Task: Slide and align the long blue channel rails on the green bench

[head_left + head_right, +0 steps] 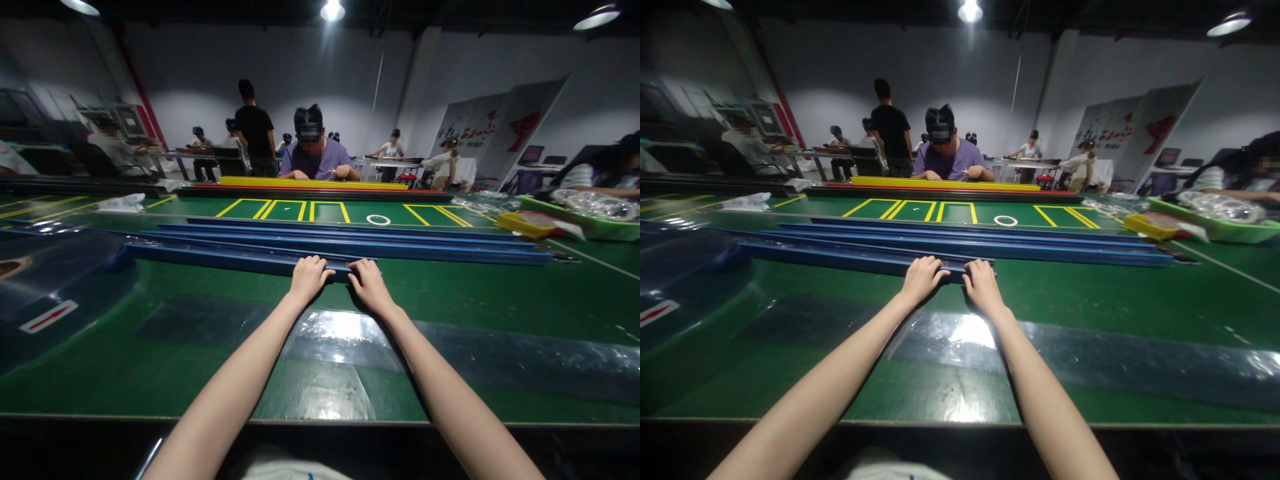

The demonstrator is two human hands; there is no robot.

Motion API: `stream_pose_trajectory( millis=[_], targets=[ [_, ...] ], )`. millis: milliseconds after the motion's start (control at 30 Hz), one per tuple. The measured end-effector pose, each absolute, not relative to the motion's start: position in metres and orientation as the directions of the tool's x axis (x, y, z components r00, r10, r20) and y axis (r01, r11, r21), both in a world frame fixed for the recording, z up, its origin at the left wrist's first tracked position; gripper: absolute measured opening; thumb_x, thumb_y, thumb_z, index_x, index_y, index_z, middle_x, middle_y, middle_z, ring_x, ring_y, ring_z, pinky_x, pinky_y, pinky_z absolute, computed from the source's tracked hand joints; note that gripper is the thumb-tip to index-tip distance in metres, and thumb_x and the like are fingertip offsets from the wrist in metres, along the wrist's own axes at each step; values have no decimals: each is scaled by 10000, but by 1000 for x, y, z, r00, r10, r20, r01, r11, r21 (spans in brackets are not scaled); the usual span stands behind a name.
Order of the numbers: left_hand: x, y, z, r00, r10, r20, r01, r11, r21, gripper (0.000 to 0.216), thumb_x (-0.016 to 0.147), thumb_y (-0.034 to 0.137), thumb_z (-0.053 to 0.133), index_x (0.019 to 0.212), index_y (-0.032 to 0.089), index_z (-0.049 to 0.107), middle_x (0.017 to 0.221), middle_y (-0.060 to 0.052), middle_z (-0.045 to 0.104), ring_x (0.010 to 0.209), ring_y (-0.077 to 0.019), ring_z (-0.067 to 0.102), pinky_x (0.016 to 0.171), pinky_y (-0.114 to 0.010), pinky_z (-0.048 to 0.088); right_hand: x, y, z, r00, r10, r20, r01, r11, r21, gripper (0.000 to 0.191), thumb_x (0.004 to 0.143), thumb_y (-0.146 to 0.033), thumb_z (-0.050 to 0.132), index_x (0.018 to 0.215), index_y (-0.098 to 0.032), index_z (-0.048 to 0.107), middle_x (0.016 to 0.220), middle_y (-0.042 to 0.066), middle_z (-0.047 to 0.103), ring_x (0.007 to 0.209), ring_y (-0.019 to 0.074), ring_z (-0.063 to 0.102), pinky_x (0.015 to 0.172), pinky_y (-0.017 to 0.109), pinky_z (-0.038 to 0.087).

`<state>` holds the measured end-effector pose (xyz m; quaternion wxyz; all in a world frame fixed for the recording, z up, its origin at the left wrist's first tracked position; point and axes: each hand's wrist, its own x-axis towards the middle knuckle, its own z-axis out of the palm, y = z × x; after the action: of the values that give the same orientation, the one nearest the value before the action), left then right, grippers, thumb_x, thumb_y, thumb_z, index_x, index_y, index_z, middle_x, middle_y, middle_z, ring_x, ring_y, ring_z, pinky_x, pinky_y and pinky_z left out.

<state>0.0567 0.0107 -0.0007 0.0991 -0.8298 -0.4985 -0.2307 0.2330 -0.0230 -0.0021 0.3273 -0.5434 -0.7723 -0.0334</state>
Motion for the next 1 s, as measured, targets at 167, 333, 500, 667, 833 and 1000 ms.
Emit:
stream_pose_trajectory(
  millis=[167, 333, 500, 667, 833, 1000],
  targets=[
    [57, 11, -1, 402, 781, 479, 873, -485, 58, 299, 895, 441, 428, 892, 191, 592, 905, -76, 611, 894, -221, 529, 754, -331, 339, 231, -16, -6, -134, 856, 499, 856, 354, -377, 106, 818, -217, 447, 885, -193, 525, 948, 74, 609, 907, 214, 497, 797, 345, 323],
    [56, 10, 0, 413, 779, 471, 872, -488, 41, 317, 901, 450, 407, 906, 188, 586, 922, -76, 612, 901, -220, 524, 755, -333, 330, 228, -15, -2, -82, 878, 472, 831, 322, -454, 109, 812, -291, 480, 829, -188, 513, 901, 52, 608, 902, 199, 516, 804, 342, 289],
    [56, 8, 0, 449, 750, 486, 852, -523, 20, 336, 895, 472, 405, 956, 189, 576, 946, -67, 624, 920, -215, 529, 774, -330, 320, 225, -18, 4, -8, 898, 440, 820, 257, -511, 218, 868, -340, 383, 753, -195, 497, 850, 28, 606, 889, 184, 522, 809, 342, 274],
    [53, 7, 2, 455, 726, 516, 844, -537, 11, 381, 867, 508, 439, 1020, 184, 569, 987, -71, 634, 937, -218, 535, 798, -337, 311, 236, -20, 9, 74, 914, 399, 828, 167, -536, 367, 905, -390, 264, 718, -195, 512, 842, 36, 620, 889, 192, 537, 811, 349, 275],
    [50, 9, 1, 438, 728, 527, 854, -520, 9, 396, 856, 520, 451, 996, 176, 588, 976, -64, 651, 934, -220, 546, 789, -340, 307, 255, -22, 12, 160, 910, 382, 818, 95, -568, 464, 900, -424, 214, 687, -195, 557, 833, 48, 647, 884, 206, 553, 824, 362, 277],
    [50, 12, -3, 461, 709, 533, 843, -538, -14, 352, 855, 502, 471, 912, 182, 606, 950, -47, 666, 909, -209, 557, 754, -331, 302, 264, -24, 16, 149, 928, 342, 831, 70, -551, 410, 854, -461, 299, 628, -196, 516, 767, 32, 628, 807, 200, 549, 775, 348, 282]
  ],
)
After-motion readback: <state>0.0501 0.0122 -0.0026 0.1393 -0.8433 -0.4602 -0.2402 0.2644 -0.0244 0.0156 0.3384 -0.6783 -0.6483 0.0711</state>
